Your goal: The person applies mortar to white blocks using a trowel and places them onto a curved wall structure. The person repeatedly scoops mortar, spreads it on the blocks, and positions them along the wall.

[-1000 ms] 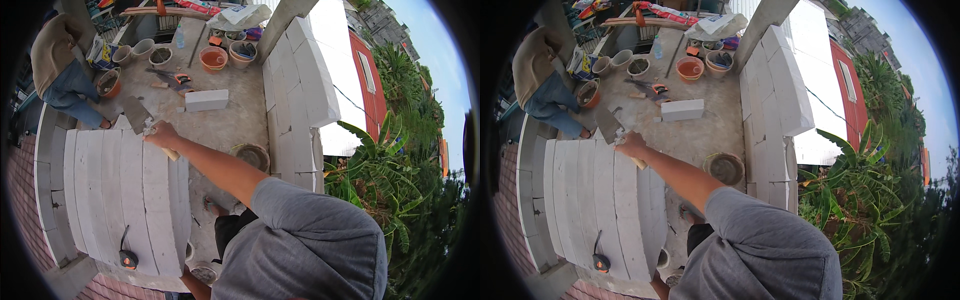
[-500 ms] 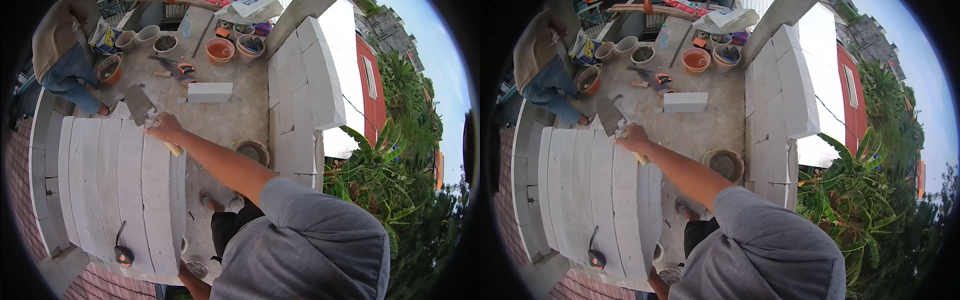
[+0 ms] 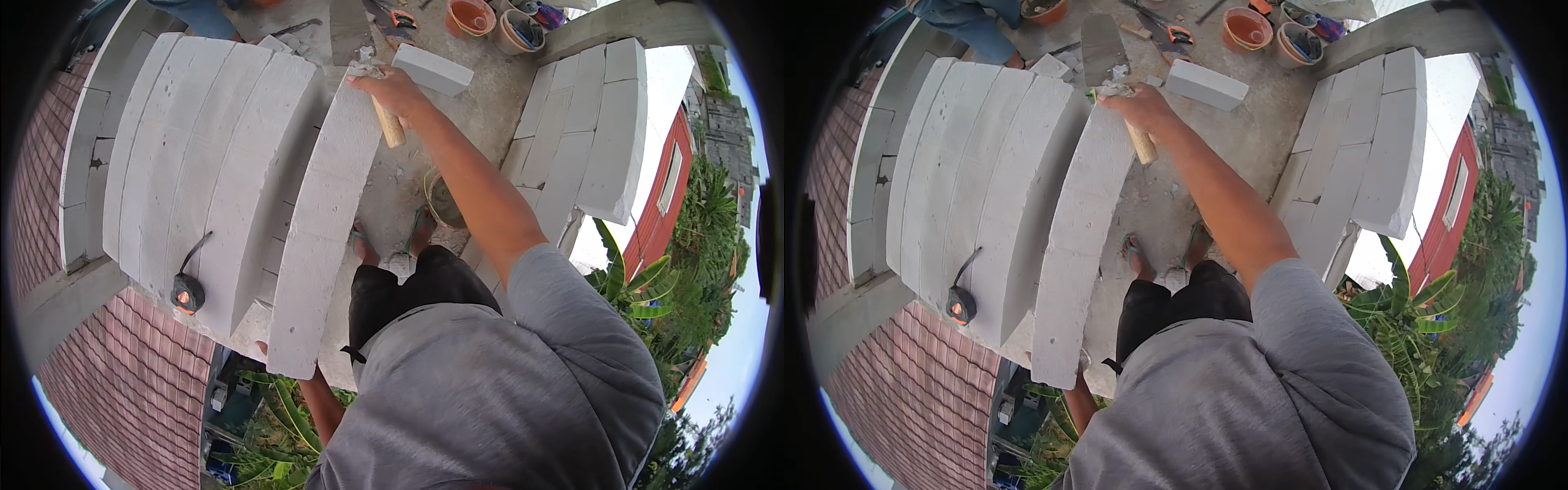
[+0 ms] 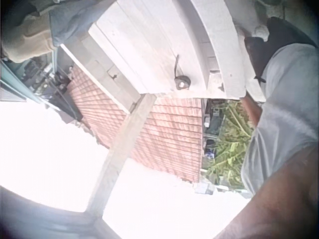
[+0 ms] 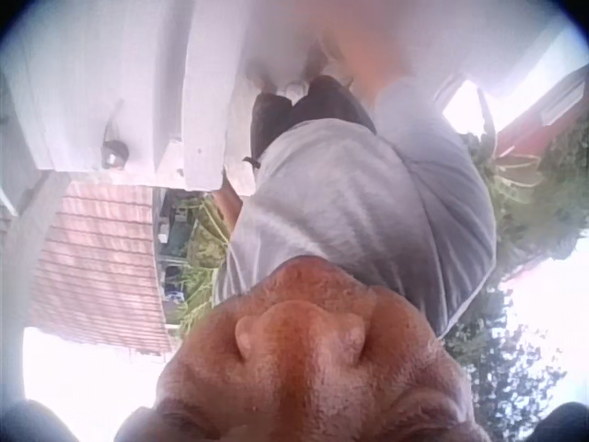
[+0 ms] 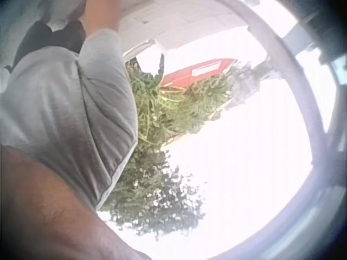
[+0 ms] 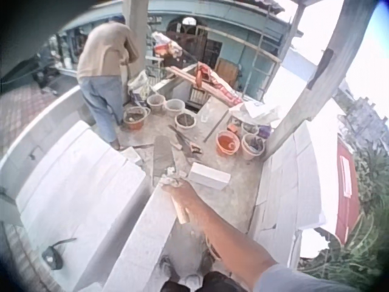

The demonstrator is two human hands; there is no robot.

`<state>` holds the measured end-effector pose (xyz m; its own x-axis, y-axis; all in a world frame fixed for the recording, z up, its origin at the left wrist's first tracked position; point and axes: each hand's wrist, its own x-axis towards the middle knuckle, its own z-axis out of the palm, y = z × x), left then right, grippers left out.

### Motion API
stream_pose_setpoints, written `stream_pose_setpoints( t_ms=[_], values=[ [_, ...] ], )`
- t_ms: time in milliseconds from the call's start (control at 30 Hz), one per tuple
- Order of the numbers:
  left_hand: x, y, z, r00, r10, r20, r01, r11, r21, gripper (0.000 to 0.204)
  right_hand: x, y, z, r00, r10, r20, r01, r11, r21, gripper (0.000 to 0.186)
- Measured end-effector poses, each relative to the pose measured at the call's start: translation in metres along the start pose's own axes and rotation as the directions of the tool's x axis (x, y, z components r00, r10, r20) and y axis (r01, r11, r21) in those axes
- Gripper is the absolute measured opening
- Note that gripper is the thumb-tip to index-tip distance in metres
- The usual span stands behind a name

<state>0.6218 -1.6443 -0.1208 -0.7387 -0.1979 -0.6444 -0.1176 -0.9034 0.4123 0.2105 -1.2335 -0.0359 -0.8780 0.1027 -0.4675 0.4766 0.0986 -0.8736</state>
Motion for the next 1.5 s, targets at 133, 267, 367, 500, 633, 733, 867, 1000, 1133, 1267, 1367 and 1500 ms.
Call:
stream_pose_setpoints(
  t_ms=[133,267,367,500,633,733,867,1000,1133,1267,1367,1500],
  values=[
    [-0.047,-0.001,0.060,0.989,-0.056,-0.135,0.073,0.990,0.124,0.085,-0.022,0.035,-0.037,1.000,-0.006,-0.021,0.008,0.994,0.112,0.063],
    [-0.064,0.004,0.024,0.986,0.111,-0.124,-0.039,0.879,0.475,0.076,-0.027,0.081,-0.078,0.991,0.123,-0.056,-0.107,0.967,0.230,0.052],
    [-0.079,-0.019,0.043,0.938,0.293,0.183,-0.296,0.409,0.863,0.070,-0.019,0.136,-0.110,0.950,0.304,-0.072,-0.289,0.943,0.162,0.051],
    [-0.065,-0.038,0.044,0.996,0.087,0.019,-0.070,0.638,0.767,0.065,0.004,0.251,-0.121,0.905,0.424,-0.038,-0.406,0.885,0.228,0.052],
    [-0.024,-0.102,0.052,0.940,-0.036,-0.339,0.229,0.804,0.549,0.069,0.067,0.384,-0.112,0.873,0.486,0.036,-0.482,0.848,0.220,0.047],
    [0.014,-0.154,0.024,0.930,0.005,-0.368,0.248,0.730,0.637,0.073,0.119,0.469,-0.101,0.833,0.540,0.118,-0.553,0.819,0.152,0.044],
    [0.051,-0.205,-0.020,0.924,0.128,-0.361,0.231,0.565,0.792,0.081,0.178,0.557,-0.082,0.797,0.578,0.176,-0.599,0.793,0.111,0.048],
    [0.098,-0.244,-0.015,0.908,0.037,-0.417,0.301,0.635,0.711,0.089,0.230,0.642,-0.078,0.770,0.607,0.194,-0.622,0.782,0.023,0.053],
    [0.119,-0.276,-0.017,0.919,0.071,-0.387,0.293,0.536,0.792,0.102,0.261,0.663,-0.073,0.760,0.605,0.236,-0.624,0.781,0.007,0.056],
    [0.129,-0.293,-0.007,0.996,-0.006,-0.090,0.090,0.022,0.996,0.107,0.268,0.695,-0.084,0.766,0.602,0.225,-0.633,0.767,0.104,0.056],
    [0.117,-0.292,-0.025,0.978,-0.202,0.061,-0.154,-0.487,0.859,0.099,0.272,0.692,-0.098,0.765,0.595,0.248,-0.628,0.774,0.079,0.061],
    [0.107,-0.298,-0.041,0.969,-0.212,-0.126,-0.097,-0.796,0.597,0.097,0.249,0.660,-0.100,0.893,0.447,-0.051,-0.450,0.887,-0.107,0.073]
  ],
)
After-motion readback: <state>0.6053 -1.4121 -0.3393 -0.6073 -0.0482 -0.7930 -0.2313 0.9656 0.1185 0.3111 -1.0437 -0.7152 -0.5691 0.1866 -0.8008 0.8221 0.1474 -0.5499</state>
